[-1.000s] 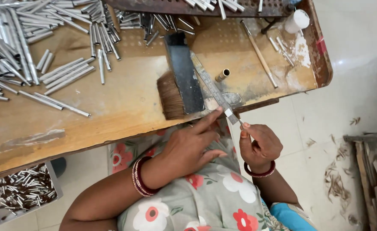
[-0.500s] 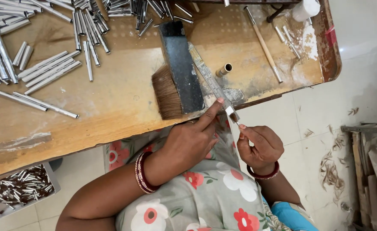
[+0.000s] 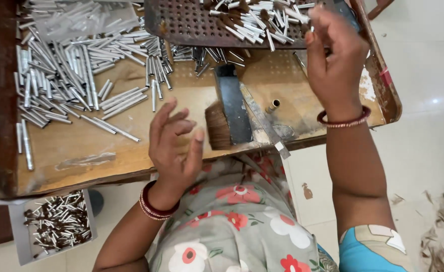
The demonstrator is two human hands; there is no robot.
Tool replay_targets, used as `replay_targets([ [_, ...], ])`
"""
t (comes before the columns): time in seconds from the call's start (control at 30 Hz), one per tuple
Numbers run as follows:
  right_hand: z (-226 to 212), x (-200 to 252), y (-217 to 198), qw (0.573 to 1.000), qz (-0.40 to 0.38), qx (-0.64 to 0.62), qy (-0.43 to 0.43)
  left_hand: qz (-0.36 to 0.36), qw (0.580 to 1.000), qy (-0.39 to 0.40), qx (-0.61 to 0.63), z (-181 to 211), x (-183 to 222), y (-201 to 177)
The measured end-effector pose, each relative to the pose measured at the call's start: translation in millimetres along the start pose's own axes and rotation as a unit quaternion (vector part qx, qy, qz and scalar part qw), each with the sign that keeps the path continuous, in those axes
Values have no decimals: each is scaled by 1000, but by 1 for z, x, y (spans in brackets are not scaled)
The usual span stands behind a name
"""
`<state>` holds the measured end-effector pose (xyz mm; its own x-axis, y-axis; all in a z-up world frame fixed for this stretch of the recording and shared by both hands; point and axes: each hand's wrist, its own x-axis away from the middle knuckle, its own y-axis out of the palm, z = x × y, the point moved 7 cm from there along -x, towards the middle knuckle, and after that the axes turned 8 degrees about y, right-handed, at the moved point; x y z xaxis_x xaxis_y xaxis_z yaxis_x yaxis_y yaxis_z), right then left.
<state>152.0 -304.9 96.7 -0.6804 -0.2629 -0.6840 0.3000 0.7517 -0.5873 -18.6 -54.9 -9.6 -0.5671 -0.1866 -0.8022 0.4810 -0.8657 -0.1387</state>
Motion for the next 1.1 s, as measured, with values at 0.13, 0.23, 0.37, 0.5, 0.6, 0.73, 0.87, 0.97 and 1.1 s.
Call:
replay_targets([
  [0.13, -52, -5, -5, 996, 29, 27, -82, 5, 989, -144, 30, -19, -15, -12],
  [0.23, -62, 38, 8, 996, -20, 31, -81, -132, 987, -80, -49, -9, -28, 4],
  [0.37, -66, 102, 39, 979, -189, -62, 48, -245, 961, -99, -83, -13, -12, 25],
  [0.5, -69, 124, 50, 980, -180, -62, 62, -107, 990, -82, 36, 2, -6, 30],
  [0.6, -66, 126, 50, 978, -177, -60, 98, -48, 938, -175, 296, -9, 17, 49],
  [0.73, -82, 120, 58, 980, -175, -57, 75, -29, 942, -155, 296, -10, 15, 35],
  [0.87, -102, 116, 71, 985, -168, 15, -29, 47, 991, -102, 72, -17, 12, -10],
  [0.97, -107, 114, 83, 980, -172, 80, -66, 3, 994, -106, -36, -16, 6, -16],
  [1.1, -103, 121, 96, 968, -187, 144, -87, -130, 974, -98, -159, -12, -8, 3],
])
